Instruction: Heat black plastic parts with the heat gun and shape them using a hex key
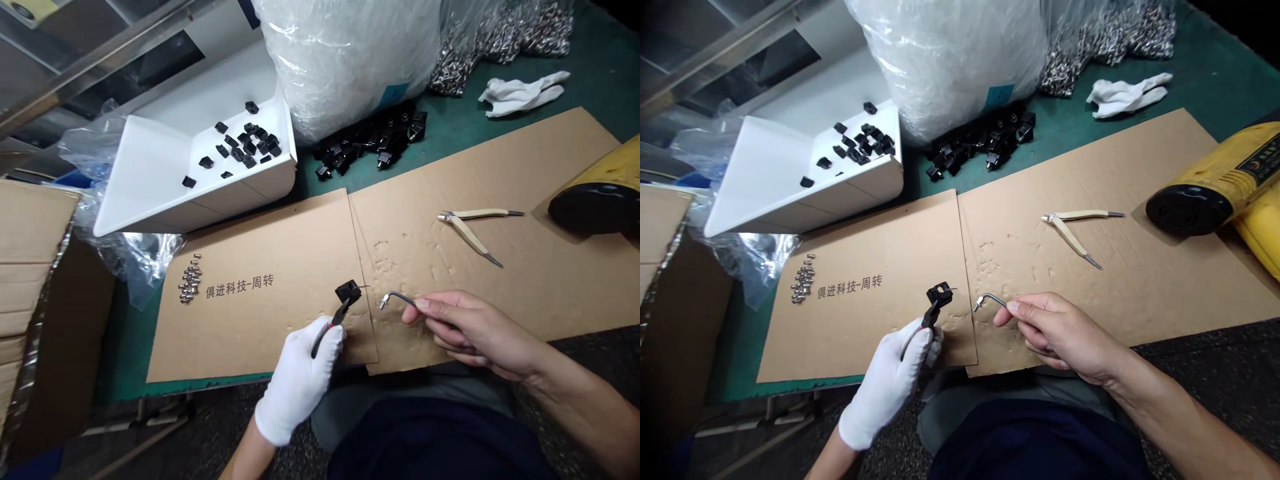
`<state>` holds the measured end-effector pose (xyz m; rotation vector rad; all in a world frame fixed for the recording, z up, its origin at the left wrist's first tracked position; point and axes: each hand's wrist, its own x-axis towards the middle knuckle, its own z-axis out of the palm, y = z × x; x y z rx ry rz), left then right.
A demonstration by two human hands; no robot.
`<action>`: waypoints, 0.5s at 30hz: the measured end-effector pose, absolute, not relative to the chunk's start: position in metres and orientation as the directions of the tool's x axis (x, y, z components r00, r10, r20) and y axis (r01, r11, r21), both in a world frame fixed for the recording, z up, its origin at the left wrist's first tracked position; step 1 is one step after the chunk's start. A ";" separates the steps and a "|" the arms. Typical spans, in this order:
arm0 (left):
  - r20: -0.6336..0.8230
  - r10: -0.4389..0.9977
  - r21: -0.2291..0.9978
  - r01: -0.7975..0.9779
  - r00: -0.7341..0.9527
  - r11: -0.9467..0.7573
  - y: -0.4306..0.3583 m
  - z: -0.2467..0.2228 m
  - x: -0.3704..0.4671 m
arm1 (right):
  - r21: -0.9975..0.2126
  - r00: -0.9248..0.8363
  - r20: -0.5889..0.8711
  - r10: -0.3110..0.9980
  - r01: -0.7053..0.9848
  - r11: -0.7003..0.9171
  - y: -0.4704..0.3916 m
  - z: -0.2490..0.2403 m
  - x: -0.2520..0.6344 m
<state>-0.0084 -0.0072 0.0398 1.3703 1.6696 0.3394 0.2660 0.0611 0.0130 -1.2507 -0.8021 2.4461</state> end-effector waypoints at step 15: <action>-0.531 0.848 0.786 0.370 -0.007 0.495 -0.003 0.045 -0.008 | -0.679 -0.592 -0.560 0.579 -0.072 -0.731 0.063 0.027 0.266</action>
